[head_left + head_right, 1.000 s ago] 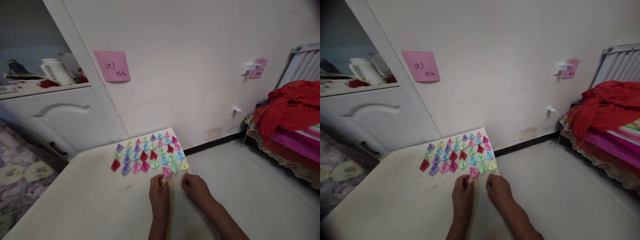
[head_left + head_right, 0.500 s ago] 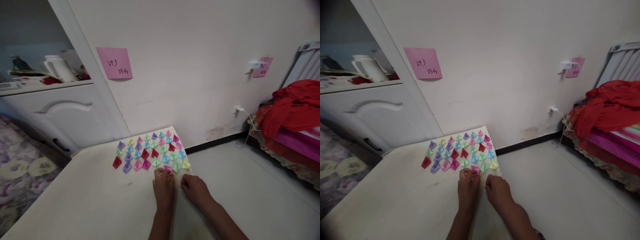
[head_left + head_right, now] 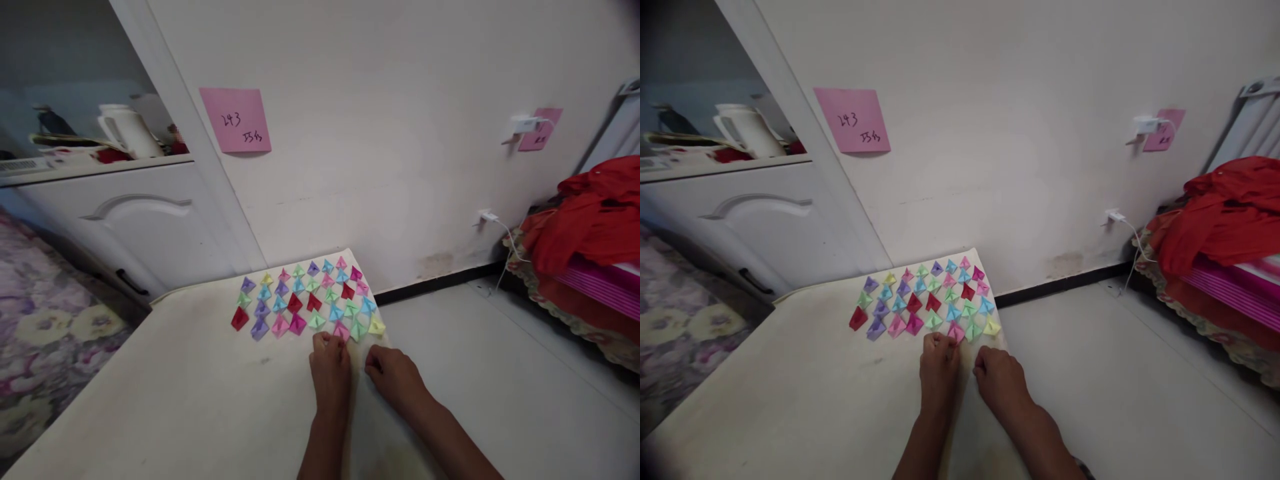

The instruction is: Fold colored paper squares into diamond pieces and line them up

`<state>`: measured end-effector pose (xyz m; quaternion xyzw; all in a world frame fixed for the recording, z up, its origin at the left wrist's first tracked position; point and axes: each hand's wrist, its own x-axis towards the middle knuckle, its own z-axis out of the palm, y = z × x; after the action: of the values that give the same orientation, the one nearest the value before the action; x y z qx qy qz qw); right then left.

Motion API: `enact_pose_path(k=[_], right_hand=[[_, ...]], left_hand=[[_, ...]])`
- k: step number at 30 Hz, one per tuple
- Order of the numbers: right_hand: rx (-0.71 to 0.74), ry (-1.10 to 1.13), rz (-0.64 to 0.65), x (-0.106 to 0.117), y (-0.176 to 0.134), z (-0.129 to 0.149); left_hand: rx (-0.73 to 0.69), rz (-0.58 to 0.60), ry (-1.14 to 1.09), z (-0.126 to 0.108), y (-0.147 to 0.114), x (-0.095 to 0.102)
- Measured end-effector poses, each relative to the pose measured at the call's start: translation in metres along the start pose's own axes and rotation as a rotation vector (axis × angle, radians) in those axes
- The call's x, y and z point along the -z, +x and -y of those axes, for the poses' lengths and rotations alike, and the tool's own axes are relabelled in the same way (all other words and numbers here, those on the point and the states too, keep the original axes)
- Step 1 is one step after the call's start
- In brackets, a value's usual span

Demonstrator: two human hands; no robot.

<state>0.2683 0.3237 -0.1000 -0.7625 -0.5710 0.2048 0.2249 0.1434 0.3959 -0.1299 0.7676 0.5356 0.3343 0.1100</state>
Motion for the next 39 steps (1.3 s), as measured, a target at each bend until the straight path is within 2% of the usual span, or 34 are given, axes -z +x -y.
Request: enact_pose_path(k=[8, 13, 18, 21, 27, 39], right_hand=[[-0.003, -0.013, 0.009, -0.001, 0.000, 0.000], [0.003, -0.013, 0.001, 0.000, -0.001, 0.001], [0.006, -0.010, -0.001, 0.001, -0.002, 0.003], [0.006, -0.010, 0.002, 0.001, -0.002, 0.003], [-0.001, -0.011, 0.011, 0.002, -0.002, 0.003], [-0.005, -0.008, 0.021, 0.004, -0.004, 0.005]], left_hand=[[-0.006, 0.018, 0.088, 0.002, -0.003, 0.007], [-0.033, 0.058, 0.176, -0.002, 0.002, 0.011], [-0.040, 0.125, 0.367, -0.011, 0.005, 0.014], [-0.035, 0.168, 0.387, -0.014, 0.006, 0.015], [-0.030, 0.148, 0.296, -0.010, 0.007, 0.014], [0.062, 0.016, -0.152, -0.001, -0.002, 0.016]])
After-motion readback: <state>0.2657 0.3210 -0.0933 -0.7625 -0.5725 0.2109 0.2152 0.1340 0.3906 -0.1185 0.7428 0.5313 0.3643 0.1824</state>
